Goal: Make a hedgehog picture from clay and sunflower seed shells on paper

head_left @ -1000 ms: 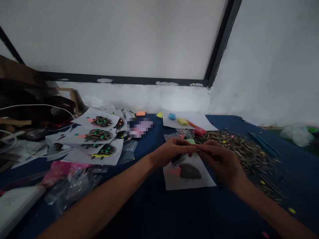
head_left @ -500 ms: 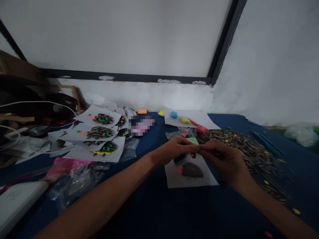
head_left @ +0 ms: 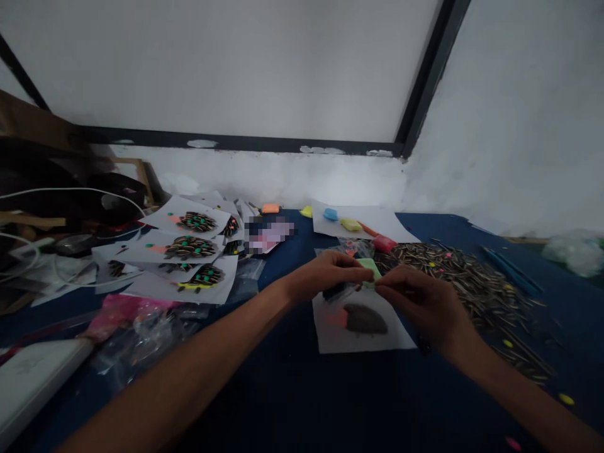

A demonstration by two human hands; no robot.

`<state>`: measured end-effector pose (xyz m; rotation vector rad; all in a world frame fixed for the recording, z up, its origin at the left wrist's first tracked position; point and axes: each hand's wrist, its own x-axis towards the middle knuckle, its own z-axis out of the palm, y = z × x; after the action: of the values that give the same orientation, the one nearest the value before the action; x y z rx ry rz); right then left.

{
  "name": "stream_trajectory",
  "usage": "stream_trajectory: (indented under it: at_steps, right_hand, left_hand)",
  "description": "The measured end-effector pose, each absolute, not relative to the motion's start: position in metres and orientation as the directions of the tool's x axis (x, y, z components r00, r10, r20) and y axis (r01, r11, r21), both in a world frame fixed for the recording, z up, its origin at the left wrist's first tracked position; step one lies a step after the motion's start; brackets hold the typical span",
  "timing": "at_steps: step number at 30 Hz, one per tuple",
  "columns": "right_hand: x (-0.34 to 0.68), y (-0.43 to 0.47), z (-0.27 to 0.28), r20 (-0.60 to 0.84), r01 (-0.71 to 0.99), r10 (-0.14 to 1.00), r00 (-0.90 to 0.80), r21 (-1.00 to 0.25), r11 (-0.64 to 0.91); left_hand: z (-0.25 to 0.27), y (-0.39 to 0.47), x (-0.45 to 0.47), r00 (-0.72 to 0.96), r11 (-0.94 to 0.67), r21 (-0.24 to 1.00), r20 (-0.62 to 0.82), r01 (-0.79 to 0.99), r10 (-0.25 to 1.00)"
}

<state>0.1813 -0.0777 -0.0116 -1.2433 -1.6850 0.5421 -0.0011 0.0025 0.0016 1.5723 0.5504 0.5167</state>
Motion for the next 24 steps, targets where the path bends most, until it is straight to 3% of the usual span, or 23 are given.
stream_trajectory:
  at_steps: [4,9,24]
  right_hand:
    - [0.176,-0.081,-0.01,0.407,0.591,0.906,-0.117,-0.705,0.393]
    - [0.175,-0.085,-0.014,0.34,0.693,0.92,-0.193,-0.617,0.373]
    - [0.172,-0.083,-0.023,0.389,0.696,0.86,-0.329,-0.515,0.499]
  left_hand:
    - [-0.008,0.016,-0.006,0.695,-0.092,0.986,-0.032,0.141,0.718]
    - [-0.017,0.028,-0.01,0.63,-0.092,0.986,-0.017,0.14,0.777]
    - [-0.027,0.032,-0.008,0.617,-0.077,0.981,-0.051,0.178,0.785]
